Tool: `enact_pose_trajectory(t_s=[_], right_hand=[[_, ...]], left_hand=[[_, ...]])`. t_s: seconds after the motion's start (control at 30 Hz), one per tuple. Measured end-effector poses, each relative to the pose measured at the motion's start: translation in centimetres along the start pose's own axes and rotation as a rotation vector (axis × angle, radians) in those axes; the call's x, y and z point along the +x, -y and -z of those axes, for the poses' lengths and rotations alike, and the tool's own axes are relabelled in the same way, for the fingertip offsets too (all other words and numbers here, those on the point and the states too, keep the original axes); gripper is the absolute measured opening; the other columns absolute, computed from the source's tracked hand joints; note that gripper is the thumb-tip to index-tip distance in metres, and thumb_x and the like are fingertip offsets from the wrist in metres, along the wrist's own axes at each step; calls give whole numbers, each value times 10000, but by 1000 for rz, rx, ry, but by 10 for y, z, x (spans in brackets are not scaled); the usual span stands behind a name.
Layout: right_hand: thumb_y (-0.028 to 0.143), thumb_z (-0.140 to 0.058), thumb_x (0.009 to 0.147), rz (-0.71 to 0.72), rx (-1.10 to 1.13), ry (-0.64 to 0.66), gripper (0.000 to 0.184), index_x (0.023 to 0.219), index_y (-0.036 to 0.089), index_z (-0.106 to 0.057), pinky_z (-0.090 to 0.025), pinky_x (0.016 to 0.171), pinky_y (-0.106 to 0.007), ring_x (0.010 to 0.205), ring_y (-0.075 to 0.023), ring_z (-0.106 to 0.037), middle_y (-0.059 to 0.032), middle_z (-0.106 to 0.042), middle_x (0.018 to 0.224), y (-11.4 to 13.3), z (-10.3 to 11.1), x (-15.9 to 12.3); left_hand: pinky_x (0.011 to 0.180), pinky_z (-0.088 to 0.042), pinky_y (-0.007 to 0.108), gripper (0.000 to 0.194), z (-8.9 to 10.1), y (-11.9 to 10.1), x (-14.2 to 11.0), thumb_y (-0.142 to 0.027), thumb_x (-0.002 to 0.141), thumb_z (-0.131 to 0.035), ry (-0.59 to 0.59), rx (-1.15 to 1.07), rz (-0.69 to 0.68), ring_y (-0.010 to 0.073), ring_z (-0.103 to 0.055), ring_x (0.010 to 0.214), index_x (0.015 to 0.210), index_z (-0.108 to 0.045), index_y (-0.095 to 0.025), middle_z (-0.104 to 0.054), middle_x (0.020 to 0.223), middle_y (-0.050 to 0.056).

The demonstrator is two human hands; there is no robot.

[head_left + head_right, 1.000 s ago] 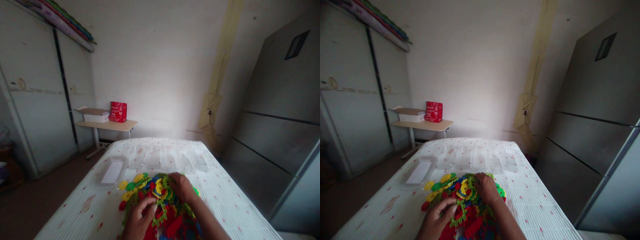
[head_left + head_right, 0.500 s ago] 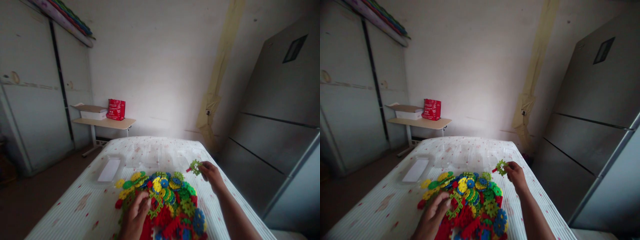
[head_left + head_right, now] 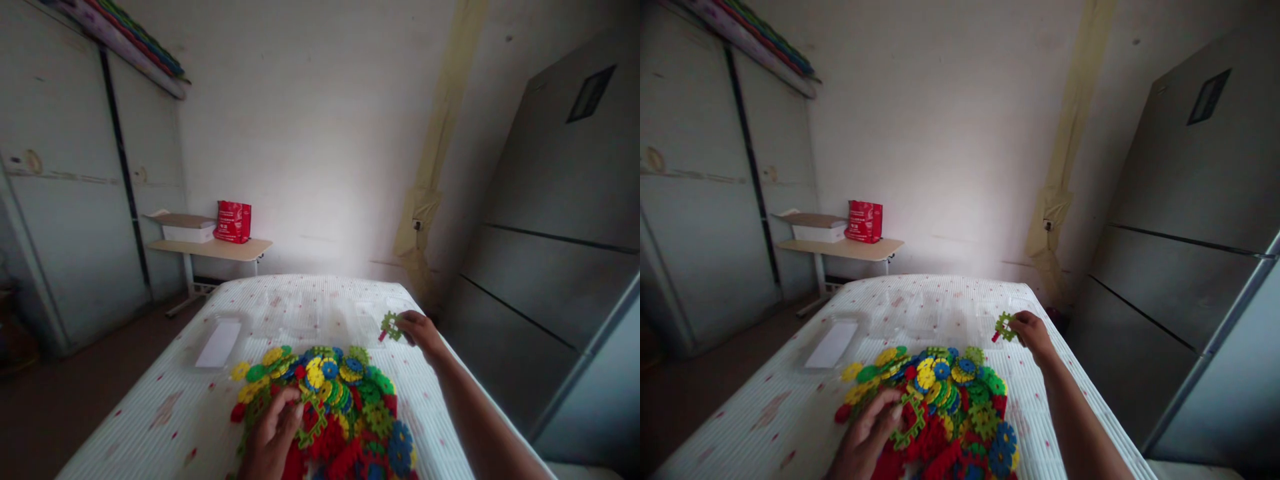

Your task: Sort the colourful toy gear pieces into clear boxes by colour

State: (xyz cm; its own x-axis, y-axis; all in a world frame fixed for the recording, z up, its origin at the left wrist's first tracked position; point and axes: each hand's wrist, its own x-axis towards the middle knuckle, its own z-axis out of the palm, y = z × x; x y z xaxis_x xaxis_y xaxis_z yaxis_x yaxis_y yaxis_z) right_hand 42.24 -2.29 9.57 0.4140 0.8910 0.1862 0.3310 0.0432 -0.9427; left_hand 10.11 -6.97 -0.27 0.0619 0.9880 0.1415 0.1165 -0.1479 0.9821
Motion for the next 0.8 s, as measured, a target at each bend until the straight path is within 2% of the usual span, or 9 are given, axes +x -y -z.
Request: enact_pose_trajectory(t_s=[0.07,0.17,0.23,0.33,0.47,0.6,0.67,0.73,0.8], right_hand=[[328,-632,593,6,65,182,189,648,168,-547,-236,378,-205,371,-48,-327,82,-422,439,8,-12,-20],[350,-627,640,-31,130,475,203,689,175,-537,-237,379,-190,388,-40,-351,81,-442,506,13,-30,-51],[372,-629,649,-86,103,577,223,675,178,-522,-217,366,-186,375,-37,-341,89,-415,496,11,-42,-66],[342,-655,622,-116,130,604,228,695,183,-509,-206,370,-181,376,-25,-312,97,-428,516,5,-54,-75],[237,-647,589,-122,227,551,216,743,195,-501,-214,379,-178,386,-23,-315,103,-466,548,-1,-59,-76],[205,-653,600,-129,244,499,191,735,180,-521,-219,371,-177,382,-25,-327,96,-469,540,-7,-46,-66],[227,-659,646,-115,233,354,156,729,162,-543,-243,370,-181,384,-31,-334,88,-451,516,-9,-32,-54],[287,-632,736,-84,186,110,165,781,137,-581,-343,407,-195,438,-57,-422,48,-513,570,-8,-15,-39],[335,-563,823,-43,138,-116,246,956,130,-595,-485,581,-260,663,-116,-570,-31,-617,839,-5,-1,-26]], left_hand=[[654,-469,266,445,-1,-1,-1,-579,712,-528,-12,-37,2,175,-572,675,898,-615,-184,-616,706,8],[608,-455,252,418,-2,-4,-3,-569,716,-530,41,-65,-14,162,-547,626,860,-607,-185,-573,645,-9],[603,-455,250,404,-2,-5,-3,-561,715,-536,72,-72,-22,160,-545,617,845,-604,-185,-562,633,-12],[629,-467,256,401,-2,-5,-4,-554,704,-550,51,-88,-20,168,-564,645,845,-609,-184,-583,663,-3],[630,-472,255,394,-3,-3,-3,-552,681,-572,35,-100,-19,170,-570,658,817,-624,-186,-600,683,4],[602,-469,259,406,-1,-7,0,-572,649,-593,36,-133,-8,164,-557,607,761,-620,-183,-583,603,-6],[591,-467,257,412,1,-11,0,-575,644,-598,8,-160,17,164,-558,605,767,-616,-183,-588,598,-7],[570,-465,252,416,2,-16,0,-573,651,-595,-21,-187,51,168,-566,619,801,-613,-185,-608,627,-4],[538,-458,244,419,1,-19,-1,-572,653,-596,-41,-202,68,170,-568,623,818,-609,-187,-620,648,0]])
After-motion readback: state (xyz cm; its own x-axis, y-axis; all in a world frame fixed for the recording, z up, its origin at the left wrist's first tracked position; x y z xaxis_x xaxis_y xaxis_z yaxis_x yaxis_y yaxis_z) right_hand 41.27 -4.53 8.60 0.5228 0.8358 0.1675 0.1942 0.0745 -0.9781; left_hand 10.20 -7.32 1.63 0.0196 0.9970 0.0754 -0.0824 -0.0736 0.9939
